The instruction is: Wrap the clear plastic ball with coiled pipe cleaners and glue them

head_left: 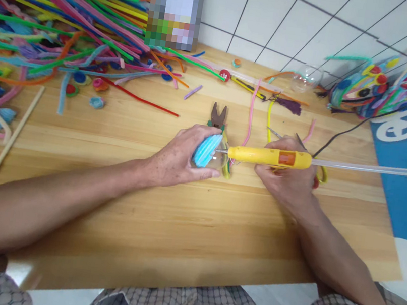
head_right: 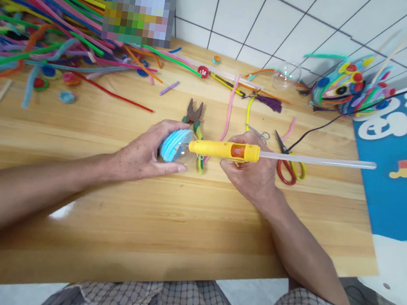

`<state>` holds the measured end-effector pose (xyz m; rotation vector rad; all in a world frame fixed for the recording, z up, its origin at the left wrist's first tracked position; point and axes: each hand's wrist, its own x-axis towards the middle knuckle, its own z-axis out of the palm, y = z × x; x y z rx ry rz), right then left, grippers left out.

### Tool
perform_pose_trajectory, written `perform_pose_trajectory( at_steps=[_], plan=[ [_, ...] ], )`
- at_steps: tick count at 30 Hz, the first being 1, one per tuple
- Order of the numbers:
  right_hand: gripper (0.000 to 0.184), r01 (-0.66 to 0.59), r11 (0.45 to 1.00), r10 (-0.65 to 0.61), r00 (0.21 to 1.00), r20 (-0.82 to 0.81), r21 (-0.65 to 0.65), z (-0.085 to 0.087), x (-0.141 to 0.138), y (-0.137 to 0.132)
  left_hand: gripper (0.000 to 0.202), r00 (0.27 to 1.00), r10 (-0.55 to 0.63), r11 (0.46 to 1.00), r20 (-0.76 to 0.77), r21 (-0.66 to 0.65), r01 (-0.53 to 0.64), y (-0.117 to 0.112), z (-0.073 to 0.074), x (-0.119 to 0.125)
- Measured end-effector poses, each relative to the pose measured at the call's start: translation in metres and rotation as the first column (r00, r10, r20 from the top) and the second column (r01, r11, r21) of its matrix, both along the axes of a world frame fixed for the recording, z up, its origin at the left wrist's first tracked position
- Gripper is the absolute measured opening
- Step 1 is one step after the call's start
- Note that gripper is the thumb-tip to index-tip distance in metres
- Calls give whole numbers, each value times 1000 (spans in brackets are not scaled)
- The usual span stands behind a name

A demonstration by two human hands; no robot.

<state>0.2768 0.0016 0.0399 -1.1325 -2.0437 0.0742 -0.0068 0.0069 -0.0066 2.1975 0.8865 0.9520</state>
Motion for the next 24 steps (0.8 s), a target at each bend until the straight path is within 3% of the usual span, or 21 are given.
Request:
perform_pose_trajectory(
  at_steps=[10, 24],
  plan=[
    [25, 49, 998, -48, 998, 32, -34, -1, 1, 0, 78, 1000, 4, 999, -26, -43, -5, 0, 3, 0],
    [28, -23, 999, 23, 1000, -5, 46, -6, 1, 2, 77, 1000, 6, 999, -15, -36, -6, 0, 2, 0]
  ],
)
